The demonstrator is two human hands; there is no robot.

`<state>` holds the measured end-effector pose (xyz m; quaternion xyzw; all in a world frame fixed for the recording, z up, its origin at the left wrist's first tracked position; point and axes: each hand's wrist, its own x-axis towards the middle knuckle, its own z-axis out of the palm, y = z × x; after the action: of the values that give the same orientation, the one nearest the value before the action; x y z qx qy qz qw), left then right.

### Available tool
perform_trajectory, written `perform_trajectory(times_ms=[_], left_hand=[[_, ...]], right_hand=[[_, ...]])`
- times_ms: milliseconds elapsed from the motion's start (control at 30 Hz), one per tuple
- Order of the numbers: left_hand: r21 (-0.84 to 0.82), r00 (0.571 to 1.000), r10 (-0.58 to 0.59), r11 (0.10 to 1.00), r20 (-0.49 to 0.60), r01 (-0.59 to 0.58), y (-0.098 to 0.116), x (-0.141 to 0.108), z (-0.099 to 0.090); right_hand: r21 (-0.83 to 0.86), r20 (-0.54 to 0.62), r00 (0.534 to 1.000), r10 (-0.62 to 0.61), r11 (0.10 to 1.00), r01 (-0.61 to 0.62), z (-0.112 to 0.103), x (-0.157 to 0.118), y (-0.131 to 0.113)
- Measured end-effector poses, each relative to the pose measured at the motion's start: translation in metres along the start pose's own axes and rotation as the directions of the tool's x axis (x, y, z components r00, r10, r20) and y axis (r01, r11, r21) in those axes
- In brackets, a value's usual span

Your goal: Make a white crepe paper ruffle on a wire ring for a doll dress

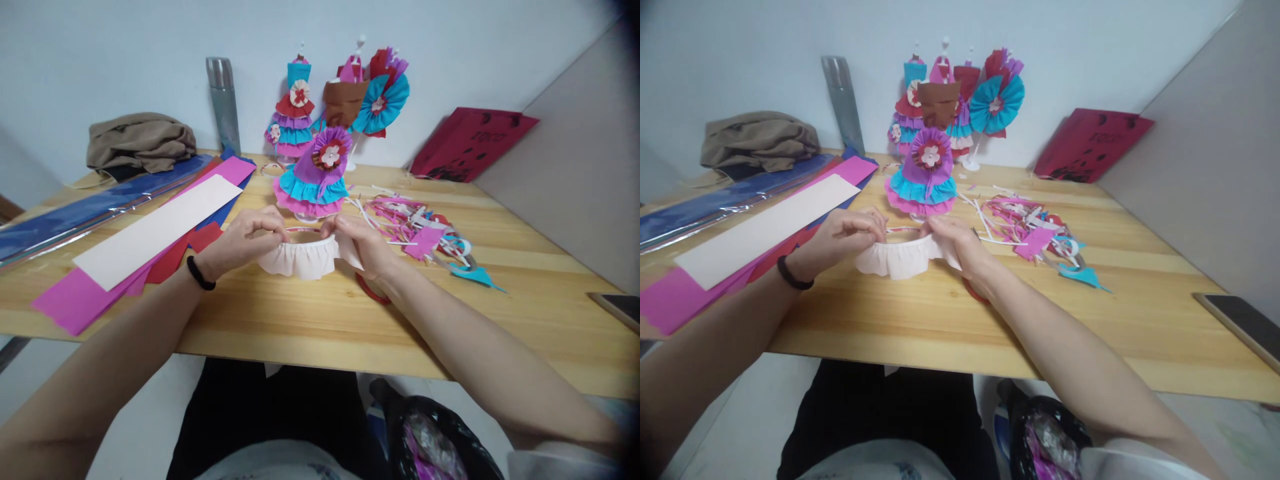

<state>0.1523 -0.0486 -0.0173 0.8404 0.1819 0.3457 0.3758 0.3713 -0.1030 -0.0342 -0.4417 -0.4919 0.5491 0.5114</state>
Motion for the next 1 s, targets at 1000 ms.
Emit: perform_trajectory(times_ms=[1000], left_hand=[[0.179, 0.997, 0.053, 0.982, 0.059, -0.062, 0.0000, 0.0008, 0.0005]], right_hand=[[0.103, -0.032, 0.999, 0.013, 0.995, -0.010, 0.0074, -0.0012, 0.0030]])
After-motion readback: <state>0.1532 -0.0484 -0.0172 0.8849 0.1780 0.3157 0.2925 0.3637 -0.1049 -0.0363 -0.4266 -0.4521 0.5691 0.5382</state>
